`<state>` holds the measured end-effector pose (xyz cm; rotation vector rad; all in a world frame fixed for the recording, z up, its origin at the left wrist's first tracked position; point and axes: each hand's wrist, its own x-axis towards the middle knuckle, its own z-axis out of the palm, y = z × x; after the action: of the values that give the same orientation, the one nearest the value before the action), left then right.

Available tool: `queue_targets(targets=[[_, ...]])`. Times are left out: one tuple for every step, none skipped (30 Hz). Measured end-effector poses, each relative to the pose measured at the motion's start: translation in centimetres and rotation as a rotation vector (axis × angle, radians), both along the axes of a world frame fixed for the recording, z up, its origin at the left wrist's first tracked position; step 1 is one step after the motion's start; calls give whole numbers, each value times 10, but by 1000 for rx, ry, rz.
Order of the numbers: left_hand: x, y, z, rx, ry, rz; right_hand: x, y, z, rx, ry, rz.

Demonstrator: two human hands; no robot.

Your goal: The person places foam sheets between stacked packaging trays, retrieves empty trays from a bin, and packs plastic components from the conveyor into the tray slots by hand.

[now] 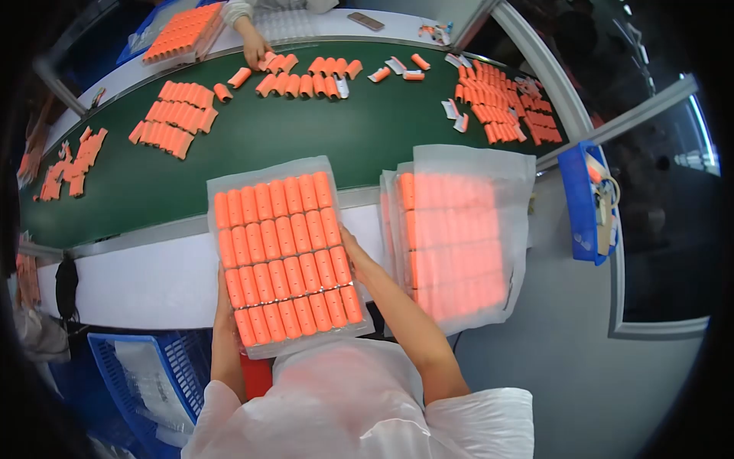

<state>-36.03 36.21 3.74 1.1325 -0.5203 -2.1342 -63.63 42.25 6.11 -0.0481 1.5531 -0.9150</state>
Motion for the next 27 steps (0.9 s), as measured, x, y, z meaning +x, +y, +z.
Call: queue_targets(targets=[[-10, -2, 5, -36, 1, 19, 5, -3, 9, -59, -20, -42], [-12, -4, -3, -75, 92, 64, 4, -3, -10, -167, -82, -70], [-21, -8, 7, -74, 100, 66, 2, -3, -28, -281, -144, -87], [-26, -10, 24, -77, 104, 76, 1, -6, -23, -297, -138, -91], [-31, -15, 32, -84, 68, 123, -1, -9, -18, -310, -137, -93], [-30, -18, 39, -173, 26, 101, -5, -12, -9, -336, -116, -69], [-30, -20, 49, -267, -17, 80, -11, -14, 10, -343, -113, -85], [-38, -18, 80, -251, 30, 104, -16, -14, 37, -392, -73, -58], [-42, -17, 100, -271, 52, 82, -19, -14, 63, -445, -27, -30], [-46, -17, 115, -291, 81, 66, -22, -13, 99, -471, -12, -58], [-49, -19, 124, -280, 113, 22, -30, -10, 126, -495, 4, -82], [-51, -16, 130, -354, 149, -17, -47, -2, 134, -569, 31, -46], [-50, -14, 137, -424, 185, -55, -61, 6, 144, -639, 59, -8], [-49, -19, 143, -373, 181, -141, -68, 11, 160, -640, 128, -29], [-42, -31, 142, -377, 212, -219, -61, 12, 179, -635, 206, -45], [-26, -43, 133, -386, 258, -290, -38, 15, 190, -607, 353, -108], [-33, -47, 133, -372, 298, -392, -36, 25, 198, -583, 483, -168], [-53, -44, 143, -353, 325, -481, -46, 38, 209, -585, 537, -265], [-75, -41, 143, -367, 355, -543, -51, 46, 216, -590, 591, -353], [-100, -37, 134, -379, 382, -598, -56, 37, 214, -592, 594, -316], [-130, -28, 116, -318, 329, -595, -65, 45, 214, -579, 587, -310], [-161, -17, 121, -290, 310, -629, -86, 71, 213, -554, 559, -310], [-180, -12, 122, -281, 310, -664, -93, 92, 207, -545, 552, -308], [-197, -7, 118, -291, 322, -702, -95, 108, 196, -535, 543, -313], [-218, 3, 116, -291, 318, -746, -113, 114, 192, -516, 517, -325], [-228, 5, 105, -287, 314, -728, -121, 123, 187, -502, 506, -344], [-236, 10, 92, -281, 323, -755, -126, 121, 179, -487, 499, -370]])
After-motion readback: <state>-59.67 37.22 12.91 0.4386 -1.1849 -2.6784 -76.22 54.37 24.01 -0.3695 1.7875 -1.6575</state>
